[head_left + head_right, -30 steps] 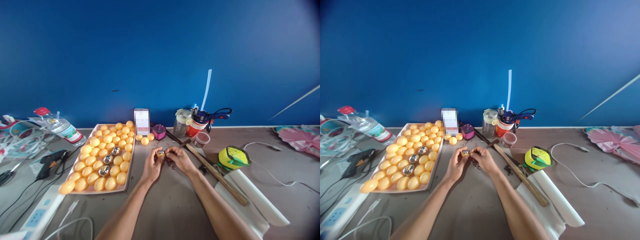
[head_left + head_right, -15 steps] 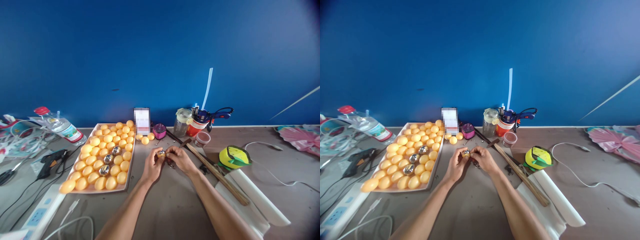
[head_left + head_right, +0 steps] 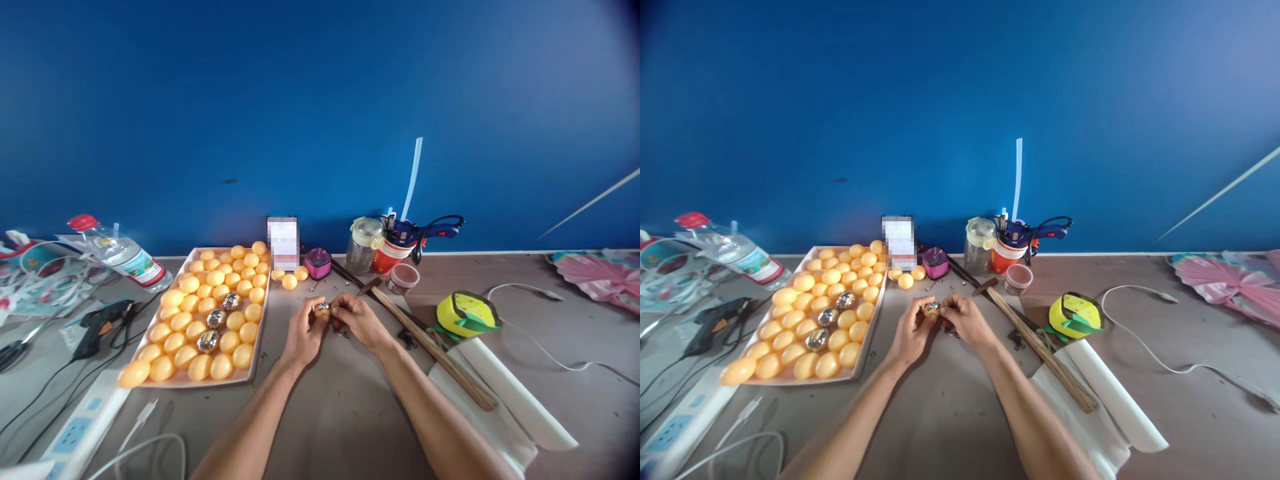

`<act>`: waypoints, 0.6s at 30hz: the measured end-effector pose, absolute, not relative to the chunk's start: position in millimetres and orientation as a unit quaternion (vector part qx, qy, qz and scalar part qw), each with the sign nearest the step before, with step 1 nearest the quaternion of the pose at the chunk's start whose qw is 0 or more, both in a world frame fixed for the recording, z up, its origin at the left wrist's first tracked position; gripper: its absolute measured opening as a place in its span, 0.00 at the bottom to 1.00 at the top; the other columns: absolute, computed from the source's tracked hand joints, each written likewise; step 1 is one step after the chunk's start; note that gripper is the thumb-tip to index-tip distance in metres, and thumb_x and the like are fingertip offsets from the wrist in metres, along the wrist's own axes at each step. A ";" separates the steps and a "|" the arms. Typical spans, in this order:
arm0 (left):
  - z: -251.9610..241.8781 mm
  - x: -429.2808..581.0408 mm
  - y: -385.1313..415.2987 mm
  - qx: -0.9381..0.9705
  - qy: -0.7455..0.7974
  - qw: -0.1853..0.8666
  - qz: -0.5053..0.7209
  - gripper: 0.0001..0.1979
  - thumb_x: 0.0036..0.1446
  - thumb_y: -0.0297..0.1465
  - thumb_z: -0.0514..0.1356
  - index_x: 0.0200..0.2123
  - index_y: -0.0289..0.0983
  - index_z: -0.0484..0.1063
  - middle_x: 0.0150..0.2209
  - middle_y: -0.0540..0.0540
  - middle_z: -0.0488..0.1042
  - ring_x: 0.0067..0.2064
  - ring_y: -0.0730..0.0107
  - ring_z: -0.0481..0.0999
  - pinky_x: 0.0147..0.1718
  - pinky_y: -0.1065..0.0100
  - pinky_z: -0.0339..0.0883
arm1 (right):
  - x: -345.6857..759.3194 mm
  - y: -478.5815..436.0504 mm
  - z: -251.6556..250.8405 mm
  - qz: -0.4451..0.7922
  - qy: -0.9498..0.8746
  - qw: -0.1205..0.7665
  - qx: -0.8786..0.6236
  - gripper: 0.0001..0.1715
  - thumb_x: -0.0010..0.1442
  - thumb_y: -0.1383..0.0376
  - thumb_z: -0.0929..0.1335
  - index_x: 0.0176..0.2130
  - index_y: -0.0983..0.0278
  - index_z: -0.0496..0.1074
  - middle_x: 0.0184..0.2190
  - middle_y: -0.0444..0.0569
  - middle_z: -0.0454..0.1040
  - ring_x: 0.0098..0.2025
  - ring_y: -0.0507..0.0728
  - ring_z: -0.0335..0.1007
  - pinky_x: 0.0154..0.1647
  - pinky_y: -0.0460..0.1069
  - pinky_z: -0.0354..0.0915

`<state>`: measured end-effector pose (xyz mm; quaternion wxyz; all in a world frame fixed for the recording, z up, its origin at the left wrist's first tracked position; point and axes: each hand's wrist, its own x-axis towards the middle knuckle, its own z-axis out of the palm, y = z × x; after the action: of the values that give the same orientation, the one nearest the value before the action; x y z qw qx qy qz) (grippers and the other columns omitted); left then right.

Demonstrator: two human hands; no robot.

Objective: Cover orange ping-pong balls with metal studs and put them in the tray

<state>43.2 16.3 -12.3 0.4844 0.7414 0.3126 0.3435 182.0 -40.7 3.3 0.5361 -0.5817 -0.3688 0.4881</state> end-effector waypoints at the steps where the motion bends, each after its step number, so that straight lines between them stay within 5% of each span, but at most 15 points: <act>1: -12.4 43.0 16.1 0.741 0.312 0.486 0.342 0.15 0.56 0.35 0.55 0.47 0.38 0.65 0.41 0.43 0.73 0.42 0.66 0.73 0.42 0.65 0.67 | 182.0 -40.9 3.5 0.488 -0.369 0.535 -0.582 0.08 0.50 0.61 0.66 0.27 0.63 0.63 0.17 0.40 0.66 0.19 0.48 0.59 0.19 0.44 0.53; 18: -11.2 41.5 15.4 0.760 0.309 0.460 0.341 0.14 0.57 0.35 0.55 0.45 0.37 0.66 0.41 0.43 0.74 0.41 0.66 0.74 0.41 0.66 0.67 | 180.5 -42.3 9.3 0.510 -0.346 0.539 -0.573 0.08 0.48 0.62 0.67 0.27 0.64 0.63 0.17 0.40 0.67 0.19 0.48 0.60 0.19 0.44 0.54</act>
<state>41.5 15.4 -11.2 0.4599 0.7595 0.3092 0.3405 180.5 -42.3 9.3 0.5394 -0.5734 -0.3465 0.5101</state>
